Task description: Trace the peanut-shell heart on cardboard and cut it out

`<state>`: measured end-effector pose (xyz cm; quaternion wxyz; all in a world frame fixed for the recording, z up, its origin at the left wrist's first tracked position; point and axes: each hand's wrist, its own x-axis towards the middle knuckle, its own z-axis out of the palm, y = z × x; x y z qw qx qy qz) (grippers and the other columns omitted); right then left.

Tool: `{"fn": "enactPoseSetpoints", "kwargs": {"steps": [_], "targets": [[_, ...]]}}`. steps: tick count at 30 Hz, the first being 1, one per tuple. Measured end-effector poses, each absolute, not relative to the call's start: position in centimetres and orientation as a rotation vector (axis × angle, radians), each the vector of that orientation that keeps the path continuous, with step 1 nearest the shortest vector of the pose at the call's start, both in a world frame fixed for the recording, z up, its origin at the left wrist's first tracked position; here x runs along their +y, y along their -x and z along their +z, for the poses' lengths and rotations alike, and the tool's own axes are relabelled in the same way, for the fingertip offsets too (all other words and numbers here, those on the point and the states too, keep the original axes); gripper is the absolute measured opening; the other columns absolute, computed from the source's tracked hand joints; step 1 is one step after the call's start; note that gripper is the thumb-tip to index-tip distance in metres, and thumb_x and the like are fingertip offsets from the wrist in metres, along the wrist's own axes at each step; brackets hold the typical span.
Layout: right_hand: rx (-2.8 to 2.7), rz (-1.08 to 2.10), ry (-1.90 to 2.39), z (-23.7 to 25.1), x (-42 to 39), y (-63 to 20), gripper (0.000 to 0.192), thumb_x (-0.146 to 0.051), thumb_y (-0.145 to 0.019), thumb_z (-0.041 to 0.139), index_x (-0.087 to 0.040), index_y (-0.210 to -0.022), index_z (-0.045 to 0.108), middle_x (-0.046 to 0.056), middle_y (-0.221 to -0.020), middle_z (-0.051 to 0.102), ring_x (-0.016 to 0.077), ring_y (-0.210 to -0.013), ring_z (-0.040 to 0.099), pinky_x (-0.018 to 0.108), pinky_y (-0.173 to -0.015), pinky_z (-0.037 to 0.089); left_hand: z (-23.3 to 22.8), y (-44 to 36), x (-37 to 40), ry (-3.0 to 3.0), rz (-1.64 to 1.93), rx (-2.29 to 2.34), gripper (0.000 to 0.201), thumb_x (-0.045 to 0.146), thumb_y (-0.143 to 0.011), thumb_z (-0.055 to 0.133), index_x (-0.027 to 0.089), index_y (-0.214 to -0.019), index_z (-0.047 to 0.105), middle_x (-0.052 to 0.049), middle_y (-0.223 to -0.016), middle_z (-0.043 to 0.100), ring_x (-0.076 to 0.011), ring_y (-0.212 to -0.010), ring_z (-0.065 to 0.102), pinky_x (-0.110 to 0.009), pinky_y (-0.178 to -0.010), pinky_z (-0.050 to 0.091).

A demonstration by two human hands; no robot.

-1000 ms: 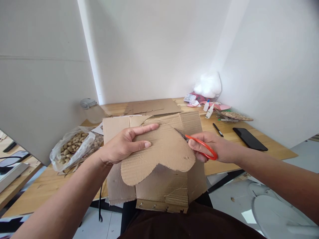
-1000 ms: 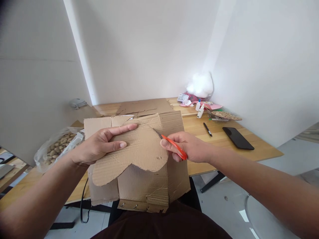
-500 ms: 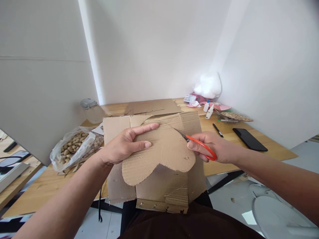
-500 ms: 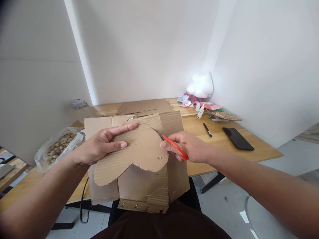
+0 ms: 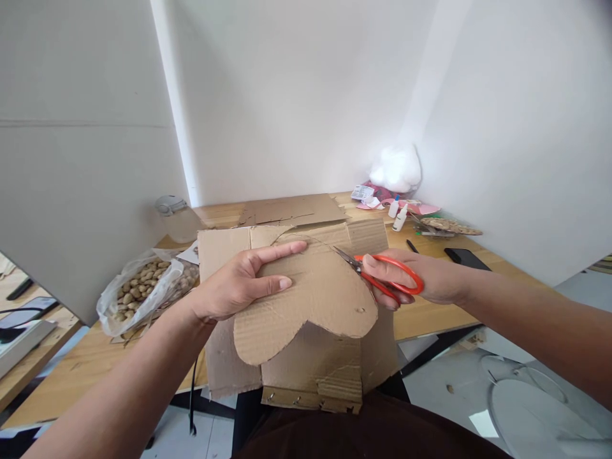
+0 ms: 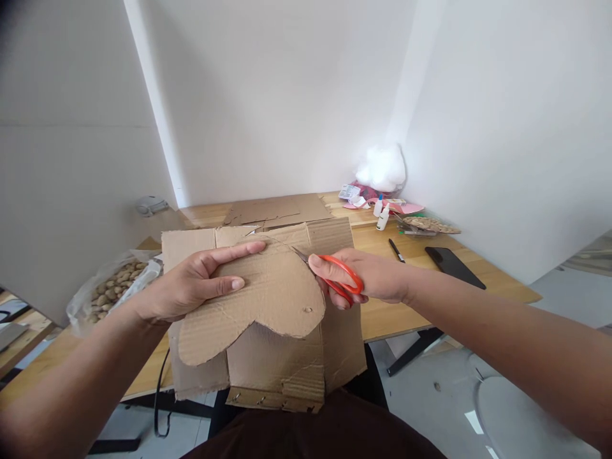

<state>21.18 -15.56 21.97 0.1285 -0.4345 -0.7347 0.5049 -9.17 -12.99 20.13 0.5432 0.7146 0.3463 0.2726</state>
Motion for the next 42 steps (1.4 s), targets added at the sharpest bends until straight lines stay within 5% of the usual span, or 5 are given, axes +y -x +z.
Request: {"fn": "enactPoseSetpoints", "kwargs": {"steps": [7,13,27,42], "targets": [[-2.236,1.387,1.322,23.9,-15.2,-20.7,0.063,-0.077,-0.087,0.042,-0.018,-0.067,0.055,0.001,-0.058,0.054,0.0128,-0.055,0.044,0.028,-0.055,0.035,20.4,9.3,-13.2,-1.73,0.679,0.82,0.059,0.034,-0.086,0.071,0.034,-0.142,0.052,0.0,-0.157,0.042,-0.025,-0.132,0.052,-0.029,-0.101,0.051],[-2.168,1.427,1.278,23.3,-15.3,-20.8,0.06,-0.074,-0.087,0.047,-0.019,-0.063,0.045,-0.001,-0.058,0.047,0.0109,-0.053,0.037,0.028,-0.053,0.027,20.4,9.4,-13.3,-1.658,0.666,0.836,0.06,0.034,-0.085,0.072,0.035,-0.142,0.053,-0.001,-0.156,0.042,-0.0258,-0.127,0.057,-0.028,-0.093,0.055],[-2.185,1.409,1.326,23.1,-15.3,-20.9,0.054,-0.069,-0.086,0.054,-0.019,-0.067,0.047,-0.002,-0.061,0.046,0.0108,-0.055,0.039,0.027,-0.053,0.03,20.5,9.4,-13.4,-1.765,0.67,0.818,0.057,0.036,-0.087,0.069,0.036,-0.141,0.053,0.001,-0.158,0.04,-0.0256,-0.137,0.047,-0.033,-0.108,0.045],[-2.056,1.301,1.244,20.3,-15.0,-21.0,0.05,-0.067,-0.082,0.062,-0.02,-0.072,0.048,-0.007,-0.057,0.035,0.0083,-0.049,0.03,0.024,-0.046,0.021,20.1,9.6,-13.7,-1.658,0.696,0.804,0.059,0.034,-0.086,0.071,0.039,-0.141,0.052,0.002,-0.158,0.039,-0.0244,-0.123,0.059,-0.026,-0.088,0.056]]}}
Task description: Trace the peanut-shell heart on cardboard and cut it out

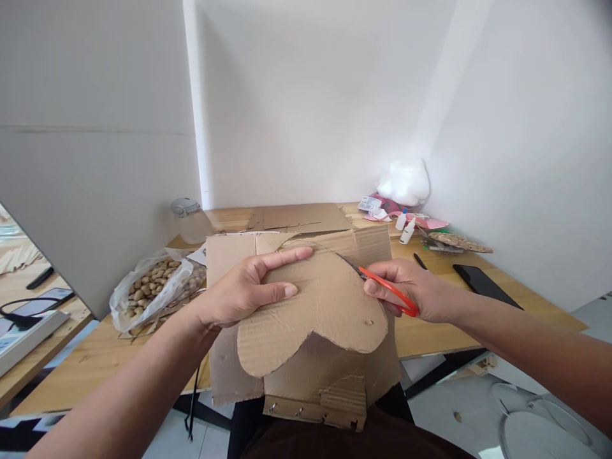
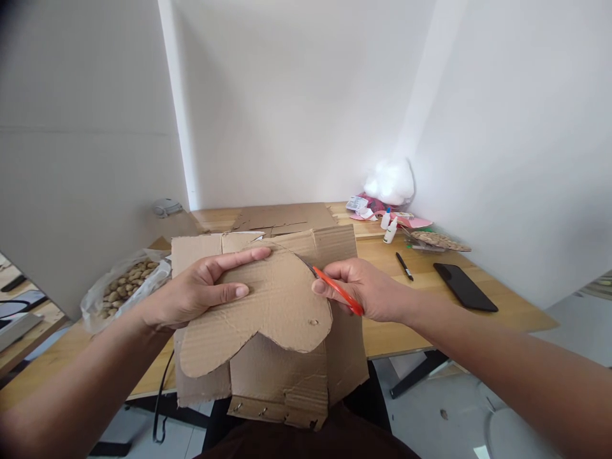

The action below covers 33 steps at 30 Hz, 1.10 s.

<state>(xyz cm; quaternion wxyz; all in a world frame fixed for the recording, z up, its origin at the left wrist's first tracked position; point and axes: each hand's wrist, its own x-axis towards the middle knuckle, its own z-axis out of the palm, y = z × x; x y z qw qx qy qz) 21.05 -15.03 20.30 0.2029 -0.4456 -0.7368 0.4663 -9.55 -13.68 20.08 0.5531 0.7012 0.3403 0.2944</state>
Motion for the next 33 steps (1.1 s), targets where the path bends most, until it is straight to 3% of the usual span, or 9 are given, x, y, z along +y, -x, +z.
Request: {"fn": "enactPoseSetpoints", "kwargs": {"steps": [7,12,16,22,33], "targets": [[-1.983,1.371,1.235,19.6,-14.7,-20.8,0.048,-0.065,-0.08,0.065,-0.02,-0.073,0.051,-0.004,-0.057,0.047,0.0099,-0.051,0.041,0.024,-0.049,0.029,19.7,9.8,-13.3,-1.651,0.763,0.801,0.062,0.03,-0.081,0.076,0.037,-0.139,0.055,0.001,-0.154,0.046,-0.0238,-0.122,0.06,-0.027,-0.088,0.056],[-1.997,1.337,1.262,19.5,-14.8,-20.4,0.048,-0.065,-0.081,0.065,-0.019,-0.074,0.051,-0.003,-0.056,0.05,0.0099,-0.05,0.04,0.024,-0.049,0.028,19.7,9.7,-12.9,-1.621,0.812,0.855,0.049,0.034,-0.082,0.075,0.031,-0.13,0.064,-0.002,-0.15,0.051,-0.0251,-0.118,0.062,-0.031,-0.086,0.057],[-2.001,1.369,1.226,19.2,-14.9,-20.5,0.047,-0.063,-0.083,0.063,-0.019,-0.075,0.051,-0.003,-0.056,0.051,0.0094,-0.05,0.039,0.024,-0.049,0.028,19.5,9.7,-12.5,-1.6,0.834,0.823,0.041,0.033,-0.084,0.074,0.032,-0.124,0.068,-0.001,-0.144,0.057,-0.0204,-0.11,0.064,-0.026,-0.084,0.055],[-2.0,1.463,1.195,20.0,-15.3,-20.6,0.046,-0.062,-0.087,0.06,-0.019,-0.074,0.048,-0.002,-0.063,0.053,0.0096,-0.055,0.04,0.024,-0.051,0.029,19.5,9.6,-12.5,-1.548,0.796,0.783,0.046,0.029,-0.086,0.072,0.031,-0.131,0.064,-0.004,-0.139,0.062,-0.015,-0.094,0.067,-0.022,-0.076,0.054],[-2.168,1.341,1.322,23.0,-15.0,-20.3,0.047,-0.064,-0.086,0.058,-0.019,-0.073,0.052,-0.002,-0.064,0.049,0.0105,-0.055,0.039,0.026,-0.051,0.03,20.3,9.8,-12.9,-1.714,0.777,0.786,0.043,0.034,-0.088,0.069,0.034,-0.13,0.064,0.0,-0.148,0.053,-0.0225,-0.123,0.057,-0.027,-0.092,0.051]]}}
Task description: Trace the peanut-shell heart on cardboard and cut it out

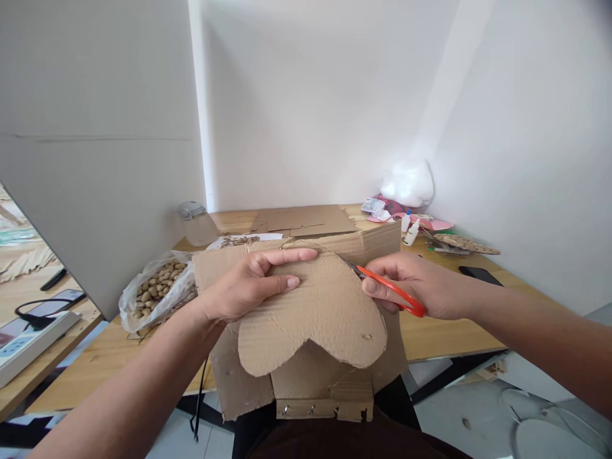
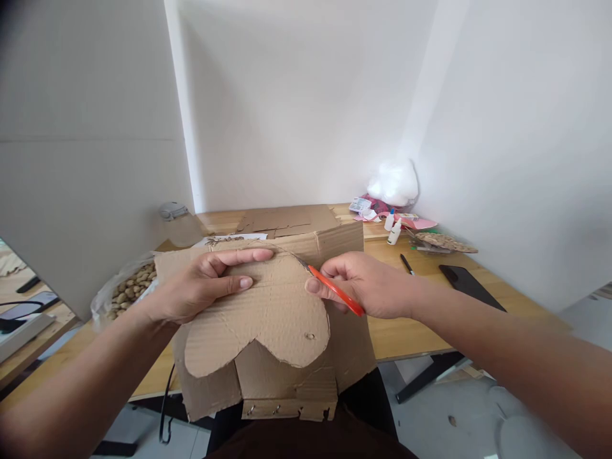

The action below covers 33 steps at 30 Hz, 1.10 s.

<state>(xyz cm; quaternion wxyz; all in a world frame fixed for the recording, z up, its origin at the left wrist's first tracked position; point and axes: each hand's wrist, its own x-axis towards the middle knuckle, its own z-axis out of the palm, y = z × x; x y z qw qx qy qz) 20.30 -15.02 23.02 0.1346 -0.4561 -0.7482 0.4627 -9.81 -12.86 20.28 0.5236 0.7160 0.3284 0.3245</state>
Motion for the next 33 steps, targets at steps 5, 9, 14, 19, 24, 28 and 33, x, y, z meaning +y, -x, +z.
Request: {"fn": "enactPoseSetpoints", "kwargs": {"steps": [5,9,14,19,24,28,33], "targets": [[-2.102,1.338,1.29,22.22,-15.36,-20.25,0.046,-0.064,-0.086,0.058,-0.019,-0.075,0.053,-0.003,-0.062,0.048,0.01,-0.054,0.037,0.025,-0.05,0.029,20.03,9.82,-12.75,-1.683,0.759,0.766,0.043,0.032,-0.088,0.069,0.035,-0.131,0.064,0.0,-0.148,0.053,-0.02,-0.118,0.059,-0.024,-0.088,0.052],[-2.119,1.344,1.297,22.31,-15.38,-20.29,0.045,-0.063,-0.087,0.058,-0.02,-0.074,0.051,-0.003,-0.062,0.046,0.0095,-0.053,0.035,0.024,-0.05,0.029,20.07,9.71,-12.68,-1.658,0.741,0.716,0.043,0.031,-0.089,0.068,0.034,-0.131,0.063,-0.001,-0.146,0.055,-0.0184,-0.111,0.063,-0.023,-0.083,0.053],[-2.169,1.278,1.33,22.55,-15.32,-20.41,0.047,-0.063,-0.085,0.059,-0.019,-0.072,0.05,-0.003,-0.063,0.046,0.0096,-0.054,0.036,0.024,-0.05,0.03,20.22,9.64,-12.56,-1.704,0.762,0.706,0.041,0.03,-0.089,0.068,0.033,-0.13,0.065,-0.001,-0.148,0.053,-0.0207,-0.119,0.059,-0.024,-0.088,0.052],[-2.208,1.221,1.311,22.59,-15.35,-20.47,0.046,-0.063,-0.087,0.056,-0.019,-0.073,0.051,-0.004,-0.061,0.044,0.0099,-0.054,0.036,0.025,-0.05,0.029,20.45,9.69,-12.53,-1.712,0.749,0.705,0.041,0.031,-0.089,0.068,0.034,-0.13,0.065,-0.001,-0.148,0.052,-0.0229,-0.122,0.057,-0.027,-0.092,0.051],[-2.22,1.19,1.299,22.49,-15.39,-20.44,0.045,-0.062,-0.088,0.056,-0.02,-0.075,0.05,-0.004,-0.062,0.042,0.0096,-0.054,0.035,0.025,-0.049,0.027,20.64,9.77,-12.7,-1.682,0.747,0.715,0.042,0.031,-0.088,0.068,0.034,-0.129,0.065,0.0,-0.149,0.051,-0.0237,-0.123,0.057,-0.028,-0.092,0.052],[-2.219,1.159,1.28,22.36,-15.26,-20.43,0.045,-0.062,-0.087,0.058,-0.019,-0.073,0.05,-0.004,-0.063,0.041,0.0094,-0.055,0.034,0.025,-0.049,0.026,20.71,9.77,-12.88,-1.698,0.772,0.728,0.044,0.032,-0.088,0.069,0.034,-0.131,0.063,-0.001,-0.149,0.051,-0.0239,-0.121,0.057,-0.028,-0.09,0.052],[-2.188,1.182,1.301,22.66,-15.16,-20.24,0.045,-0.063,-0.085,0.06,-0.019,-0.078,0.056,-0.003,-0.062,0.043,0.0102,-0.055,0.038,0.025,-0.049,0.027,20.34,9.67,-12.85,-1.742,0.885,0.758,0.046,0.03,-0.085,0.071,0.031,-0.131,0.064,-0.003,-0.149,0.051,-0.0262,-0.128,0.053,-0.032,-0.098,0.049]]}}
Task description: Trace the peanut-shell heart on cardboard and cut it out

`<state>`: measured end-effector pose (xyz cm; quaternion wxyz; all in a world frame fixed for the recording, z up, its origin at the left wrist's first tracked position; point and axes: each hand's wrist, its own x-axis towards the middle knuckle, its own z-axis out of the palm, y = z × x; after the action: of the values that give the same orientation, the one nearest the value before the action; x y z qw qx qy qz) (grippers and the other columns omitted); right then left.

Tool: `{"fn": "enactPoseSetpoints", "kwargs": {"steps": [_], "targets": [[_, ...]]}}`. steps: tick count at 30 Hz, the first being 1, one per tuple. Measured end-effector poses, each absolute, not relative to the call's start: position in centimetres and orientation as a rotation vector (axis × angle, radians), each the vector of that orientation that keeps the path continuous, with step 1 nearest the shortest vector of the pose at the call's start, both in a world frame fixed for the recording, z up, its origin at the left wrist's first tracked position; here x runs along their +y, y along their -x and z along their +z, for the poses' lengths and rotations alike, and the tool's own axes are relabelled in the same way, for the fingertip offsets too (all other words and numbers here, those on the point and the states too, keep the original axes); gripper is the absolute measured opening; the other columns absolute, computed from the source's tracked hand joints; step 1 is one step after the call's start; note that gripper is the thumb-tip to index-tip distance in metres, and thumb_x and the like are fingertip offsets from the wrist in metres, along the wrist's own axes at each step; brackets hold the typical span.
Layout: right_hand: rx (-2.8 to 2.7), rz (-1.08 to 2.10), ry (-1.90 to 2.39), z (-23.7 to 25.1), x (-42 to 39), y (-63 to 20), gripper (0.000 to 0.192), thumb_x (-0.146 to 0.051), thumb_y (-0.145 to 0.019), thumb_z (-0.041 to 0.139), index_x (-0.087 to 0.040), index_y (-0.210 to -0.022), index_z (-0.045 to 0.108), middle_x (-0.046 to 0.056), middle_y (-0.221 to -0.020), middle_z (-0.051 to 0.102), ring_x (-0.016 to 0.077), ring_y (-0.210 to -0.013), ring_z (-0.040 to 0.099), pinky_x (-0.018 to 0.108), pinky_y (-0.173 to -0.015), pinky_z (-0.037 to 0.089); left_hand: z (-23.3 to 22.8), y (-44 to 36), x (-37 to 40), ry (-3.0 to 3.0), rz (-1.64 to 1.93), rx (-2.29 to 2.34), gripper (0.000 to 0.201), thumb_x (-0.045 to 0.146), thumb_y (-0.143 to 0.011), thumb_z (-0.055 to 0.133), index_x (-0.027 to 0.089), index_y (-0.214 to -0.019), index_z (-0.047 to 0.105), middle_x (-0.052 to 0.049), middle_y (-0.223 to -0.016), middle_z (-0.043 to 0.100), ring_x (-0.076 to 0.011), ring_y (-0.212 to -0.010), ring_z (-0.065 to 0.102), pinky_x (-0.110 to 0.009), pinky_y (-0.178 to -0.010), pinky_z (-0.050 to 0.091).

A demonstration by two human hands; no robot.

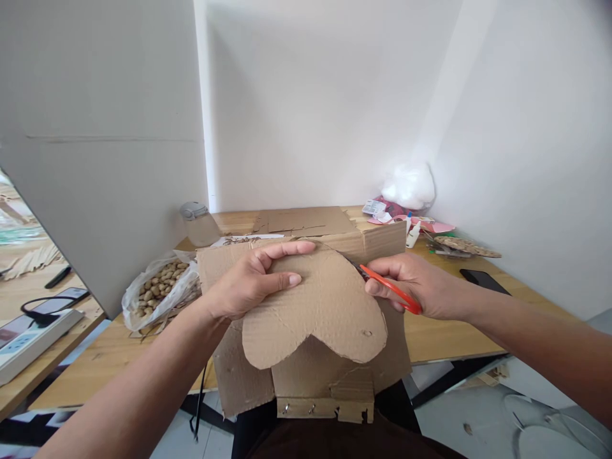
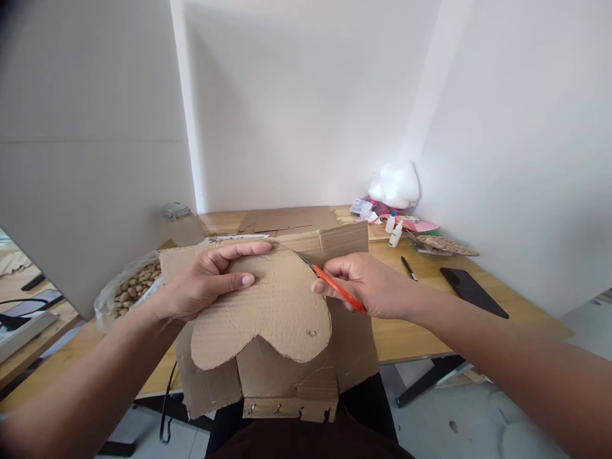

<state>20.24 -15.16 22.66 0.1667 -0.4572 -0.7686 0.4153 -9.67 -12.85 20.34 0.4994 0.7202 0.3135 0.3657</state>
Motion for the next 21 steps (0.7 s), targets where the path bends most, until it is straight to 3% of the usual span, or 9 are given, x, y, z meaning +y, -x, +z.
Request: {"fn": "enactPoseSetpoints", "kwargs": {"steps": [8,15,21], "targets": [[-2.198,1.376,1.226,23.2,-14.6,-20.3,0.049,-0.067,-0.086,0.057,-0.019,-0.077,0.05,-0.002,-0.063,0.049,0.0108,-0.056,0.043,0.026,-0.053,0.031,20.0,9.8,-12.3,-1.704,0.877,0.744,0.05,0.029,-0.085,0.072,0.031,-0.134,0.062,-0.004,-0.151,0.05,-0.0251,-0.123,0.057,-0.031,-0.093,0.052],[-2.257,1.426,1.297,24.3,-14.7,-21.0,0.049,-0.067,-0.085,0.058,-0.019,-0.078,0.05,-0.001,-0.065,0.052,0.0113,-0.059,0.044,0.026,-0.055,0.032,20.7,9.9,-12.6,-1.767,0.857,0.772,0.047,0.03,-0.085,0.071,0.03,-0.132,0.063,-0.003,-0.149,0.051,-0.0268,-0.129,0.052,-0.034,-0.101,0.047],[-2.324,1.402,1.404,25.3,-15.1,-21.0,0.054,-0.072,-0.084,0.055,-0.018,-0.08,0.055,0.001,-0.062,0.056,0.0127,-0.058,0.048,0.027,-0.056,0.036,20.8,9.7,-12.8,-1.769,0.813,0.778,0.05,0.032,-0.086,0.071,0.03,-0.135,0.06,-0.005,-0.147,0.053,-0.0257,-0.119,0.059,-0.031,-0.088,0.053]]}}
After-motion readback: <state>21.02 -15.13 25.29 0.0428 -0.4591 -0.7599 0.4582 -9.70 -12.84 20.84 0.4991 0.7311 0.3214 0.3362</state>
